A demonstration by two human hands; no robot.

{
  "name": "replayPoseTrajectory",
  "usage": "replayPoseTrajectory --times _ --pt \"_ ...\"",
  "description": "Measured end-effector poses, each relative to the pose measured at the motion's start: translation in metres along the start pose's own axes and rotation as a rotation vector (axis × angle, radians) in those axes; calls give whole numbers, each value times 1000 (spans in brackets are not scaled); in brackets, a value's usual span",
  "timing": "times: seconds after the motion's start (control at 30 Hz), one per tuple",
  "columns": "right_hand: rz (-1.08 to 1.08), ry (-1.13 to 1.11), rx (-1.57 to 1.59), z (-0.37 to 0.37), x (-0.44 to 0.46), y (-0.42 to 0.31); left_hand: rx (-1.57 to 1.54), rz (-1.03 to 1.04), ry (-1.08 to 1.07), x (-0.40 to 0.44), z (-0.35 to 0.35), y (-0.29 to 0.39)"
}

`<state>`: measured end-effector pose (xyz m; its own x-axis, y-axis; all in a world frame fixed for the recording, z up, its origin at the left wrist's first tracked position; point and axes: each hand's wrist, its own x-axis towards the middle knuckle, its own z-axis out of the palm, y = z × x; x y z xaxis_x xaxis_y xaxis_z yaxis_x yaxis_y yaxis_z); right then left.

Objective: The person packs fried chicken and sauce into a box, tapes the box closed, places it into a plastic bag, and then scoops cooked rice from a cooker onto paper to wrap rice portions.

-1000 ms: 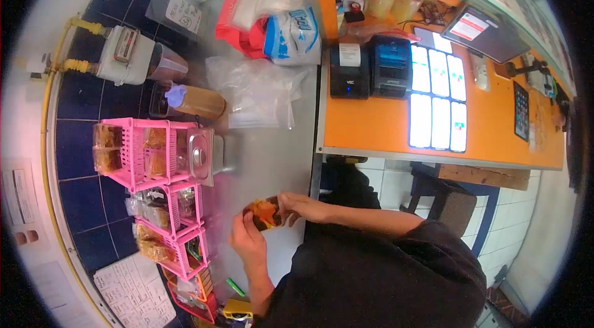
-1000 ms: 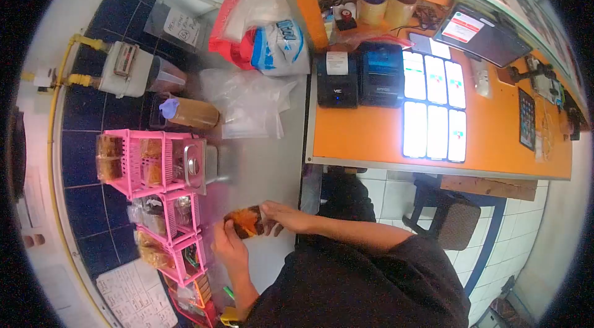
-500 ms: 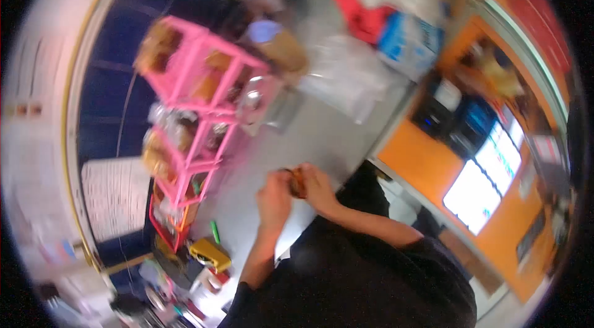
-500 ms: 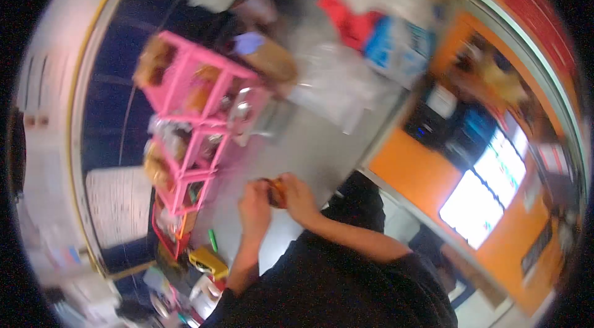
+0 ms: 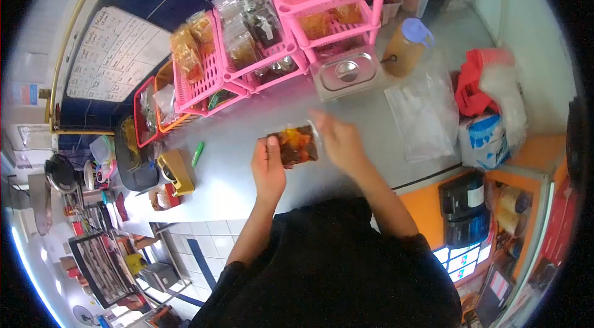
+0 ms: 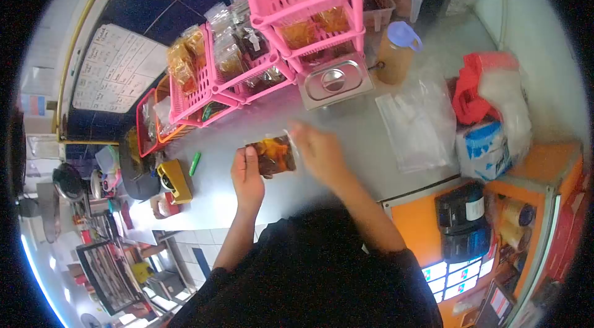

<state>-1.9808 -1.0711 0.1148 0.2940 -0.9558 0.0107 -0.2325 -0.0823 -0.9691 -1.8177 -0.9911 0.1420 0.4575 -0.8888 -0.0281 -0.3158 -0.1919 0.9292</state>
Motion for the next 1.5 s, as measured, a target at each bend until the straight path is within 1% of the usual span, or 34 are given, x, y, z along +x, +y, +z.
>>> replayPoseTrajectory --times 0.07,0.1,0.17,0.2,0.23,0.27,0.3,0.33,0.37,0.43,0.47,0.5,0.53,0.57,0.6,0.63,0.67,0.7,0.77,0.83,0.93,0.97,1.03,1.07,1.13,1.17,1.23,1.27,1.3,1.37,1.4,1.43,1.47,1.5 --pt "59 104 -112 -32 37 1 -367 -271 64 11 -8 -24" --pt "121 150 -185 -54 55 -7 -377 -277 77 12 -14 -44" --pt "-48 322 -296 -86 87 9 -178 -692 -19 5 -27 -104" --pt "-134 390 -279 -95 100 11 -186 -707 -15 -3 -39 -147" --pt "-214 460 -260 -102 110 10 97 -635 -26 -15 -53 -194" --pt "-199 448 -269 -107 117 7 379 -556 -45 -24 -60 -219" --pt "-180 258 -362 -111 121 4 379 -583 -54 -27 -60 -213" --pt "-163 62 -449 -111 126 5 433 -451 11 -22 -58 -193" --pt "-152 41 -453 -102 134 15 485 -316 81 -14 -54 -178" --pt "-469 -81 -877 -73 153 39 396 -217 88 4 -38 -168" --pt "-474 -99 -873 -61 162 40 463 -140 85 11 -32 -177" --pt "-363 -190 -927 -50 172 39 530 -56 84 16 -28 -186" --pt "-254 -275 -981 -40 184 38 530 -59 96 21 -25 -184" --pt "-268 -278 -981 -32 197 44 577 -113 71 26 -20 -182" --pt "-161 -261 -1027 -24 209 55 621 -171 45 31 -17 -180" --pt "-56 -248 -1072 -18 216 57 615 -178 61 35 -15 -176" --pt "88 -274 -1016 -14 221 58 599 -283 14 37 -14 -172" --pt "69 -290 -1025 -7 221 53 578 -389 -33 39 -15 -173" --pt "178 -69 -1076 4 213 47 487 -415 -5 40 -16 -183" --pt "166 -73 -1110 1 221 70 492 -338 -20 40 -18 -182" --pt "236 -103 -961 0 228 96 518 -362 0 43 -15 -167" --pt "173 33 -1028 3 225 103 502 -360 7 44 -14 -166" --pt "88 170 -1099 8 215 94 523 -409 -21 46 -16 -169" --pt "-64 274 -1213 9 204 89 505 -411 -5 46 -17 -172" --pt "-256 361 -1326 11 199 79 463 -431 -17 42 -19 -179" --pt "-172 208 -1224 7 199 74 443 -448 2 41 -20 -182" --pt "19 -91 -1016 -5 205 72 449 -366 17 37 -21 -185" --pt "-3 -196 -989 -11 209 72 437 -377 22 36 -21 -186" --pt "-6 -199 -998 -11 209 66 442 -382 18 37 -21 -185" --pt "79 -302 -1045 -12 211 51 440 -374 17 41 -23 -181" --pt "69 -294 -1053 -14 209 47 422 -399 -30 41 -27 -176" --pt "-44 -277 -968 -18 202 44 402 -426 -72 41 -29 -173" --pt "-157 -266 -882 -23 195 40 388 -421 -61 42 -30 -171" --pt "-173 -269 -892 -26 188 30 409 -411 -76 42 -29 -171"
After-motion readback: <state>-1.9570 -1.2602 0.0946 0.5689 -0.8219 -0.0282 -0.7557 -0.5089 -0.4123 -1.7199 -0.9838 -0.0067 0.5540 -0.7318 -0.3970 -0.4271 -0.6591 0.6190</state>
